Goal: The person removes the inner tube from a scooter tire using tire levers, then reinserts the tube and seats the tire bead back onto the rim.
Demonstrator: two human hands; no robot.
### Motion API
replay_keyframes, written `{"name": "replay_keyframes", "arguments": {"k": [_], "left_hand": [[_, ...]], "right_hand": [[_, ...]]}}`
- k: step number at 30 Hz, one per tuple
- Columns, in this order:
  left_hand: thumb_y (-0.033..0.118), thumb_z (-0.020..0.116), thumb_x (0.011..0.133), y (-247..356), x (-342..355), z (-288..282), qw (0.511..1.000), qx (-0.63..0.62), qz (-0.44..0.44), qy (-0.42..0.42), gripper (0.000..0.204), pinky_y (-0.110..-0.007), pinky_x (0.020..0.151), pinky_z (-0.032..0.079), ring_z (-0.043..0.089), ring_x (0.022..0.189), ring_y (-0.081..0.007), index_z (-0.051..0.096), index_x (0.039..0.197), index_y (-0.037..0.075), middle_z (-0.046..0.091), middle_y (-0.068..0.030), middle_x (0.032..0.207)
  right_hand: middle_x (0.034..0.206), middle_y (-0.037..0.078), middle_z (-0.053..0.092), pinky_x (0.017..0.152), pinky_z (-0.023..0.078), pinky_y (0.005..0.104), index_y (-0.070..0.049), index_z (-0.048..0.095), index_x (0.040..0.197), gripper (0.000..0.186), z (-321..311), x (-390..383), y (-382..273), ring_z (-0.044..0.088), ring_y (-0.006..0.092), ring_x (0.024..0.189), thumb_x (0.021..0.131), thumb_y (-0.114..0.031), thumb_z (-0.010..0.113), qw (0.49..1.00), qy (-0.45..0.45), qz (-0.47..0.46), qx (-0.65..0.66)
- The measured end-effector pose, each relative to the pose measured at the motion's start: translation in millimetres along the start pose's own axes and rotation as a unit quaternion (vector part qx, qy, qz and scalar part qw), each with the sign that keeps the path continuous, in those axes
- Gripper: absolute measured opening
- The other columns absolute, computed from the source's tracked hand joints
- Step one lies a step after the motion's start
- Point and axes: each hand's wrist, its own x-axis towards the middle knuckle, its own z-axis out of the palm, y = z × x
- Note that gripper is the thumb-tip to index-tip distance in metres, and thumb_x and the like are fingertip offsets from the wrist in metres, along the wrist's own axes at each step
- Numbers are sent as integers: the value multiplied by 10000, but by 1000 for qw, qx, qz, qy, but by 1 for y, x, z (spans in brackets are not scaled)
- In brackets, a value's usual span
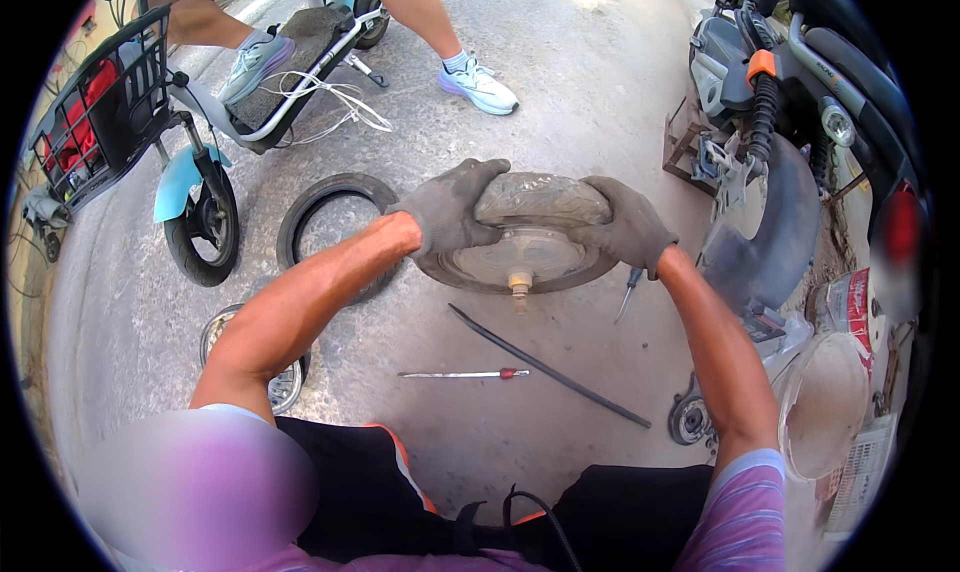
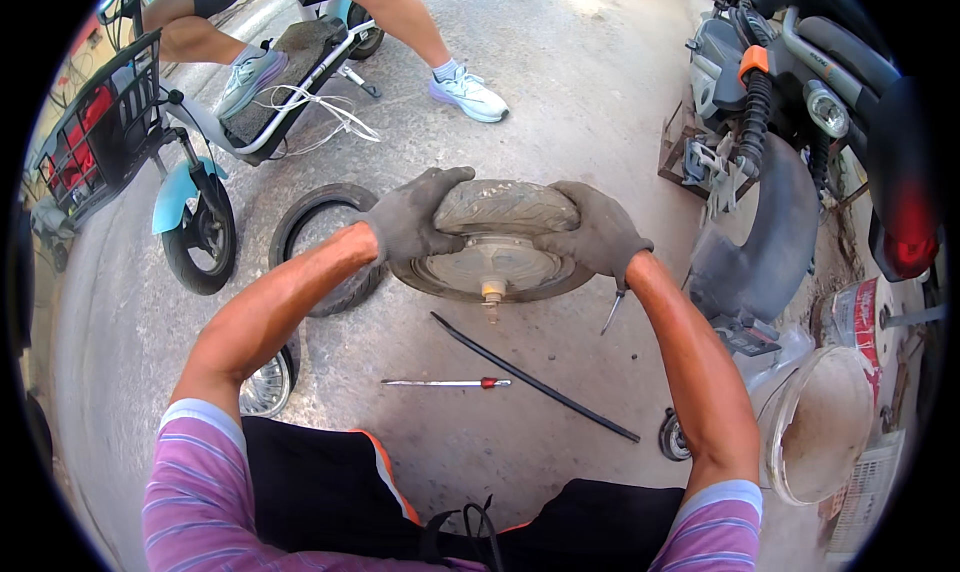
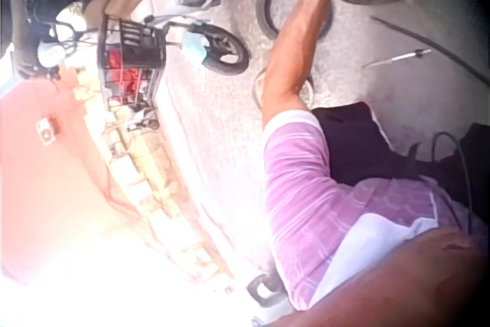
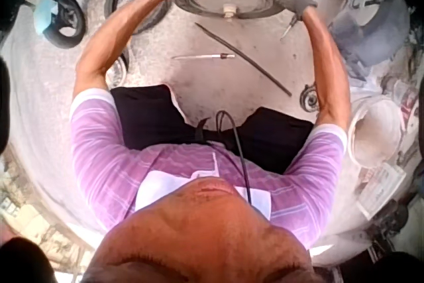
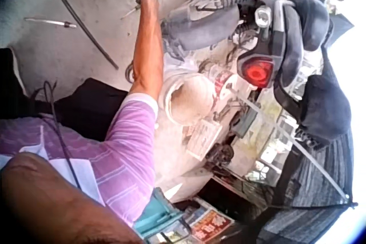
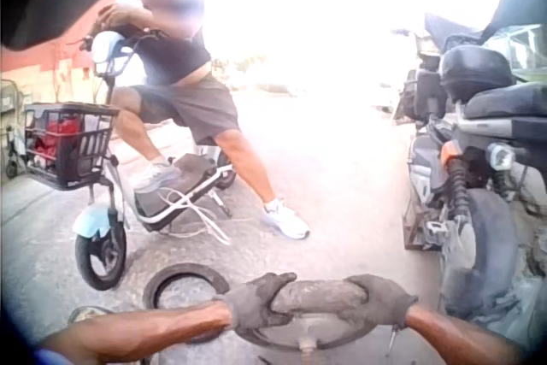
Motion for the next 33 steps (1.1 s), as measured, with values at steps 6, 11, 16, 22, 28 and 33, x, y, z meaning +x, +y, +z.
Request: {"name": "replay_keyframes", "arguments": {"k": [6, 11, 16, 22, 28, 33], "left_hand": [[294, 899, 783, -18, 18, 8, 999, 6, -6, 45, 951, -472, 1200, 479, 579, 1422, -401, 458, 1605, 107, 565, -251, 1530], [257, 892, 760, -11, 19, 18, 999, -1, 5, 52, 951, -480, 1204, 482, 584, 1417, -402, 467, 1596, 103, 569, -238, 1533], [256, 898, 744, -13, 15, 15, 997, -12, 12, 69, 961, -479, 1190, 494, 591, 1406, -401, 470, 1590, 99, 584, -233, 1514], [284, 891, 759, -9, 13, 11, 999, -5, -15, 44, 954, -484, 1160, 513, 621, 1354, -404, 463, 1593, 108, 603, -233, 1450], [306, 895, 770, -8, 12, 11, 999, -7, 10, 48, 955, -494, 1092, 543, 658, 1255, -417, 455, 1587, 78, 626, -245, 1333], [314, 900, 786, -8, 7, 13, 998, 8, 29, 46, 964, -492, 1129, 518, 627, 1302, -418, 440, 1591, 51, 615, -251, 1365]], "right_hand": [[1526, 249, 589, 1147, 515, 413, -49, 530, 1581, 939, 11, 12, 30, 645, 366, 1336, 775, -345, 912, 997, 31, -21, 67], [1504, 244, 622, 1146, 518, 439, 25, 504, 1573, 901, 37, -23, 130, 643, 338, 1353, 860, -376, 882, 979, 73, 98, 161], [1294, 192, 749, 1081, 544, 415, 1, 671, 1400, 698, 85, -49, 183, 710, 321, 1234, 884, -433, 853, 953, -39, 258, 152], [895, 135, 784, 671, 606, 416, -10, 755, 1157, 524, 112, -65, 221, 749, 260, 734, 911, -469, 807, 883, -109, 455, -31], [1057, 217, 781, 678, 668, 493, 27, 714, 1217, 620, 137, -74, 266, 801, 352, 847, 935, -523, 758, 872, -100, 468, -107], [1147, 219, 776, 708, 691, 491, 21, 694, 1268, 586, 135, -60, 248, 802, 384, 896, 936, -459, 746, 864, -111, 480, -108]]}}
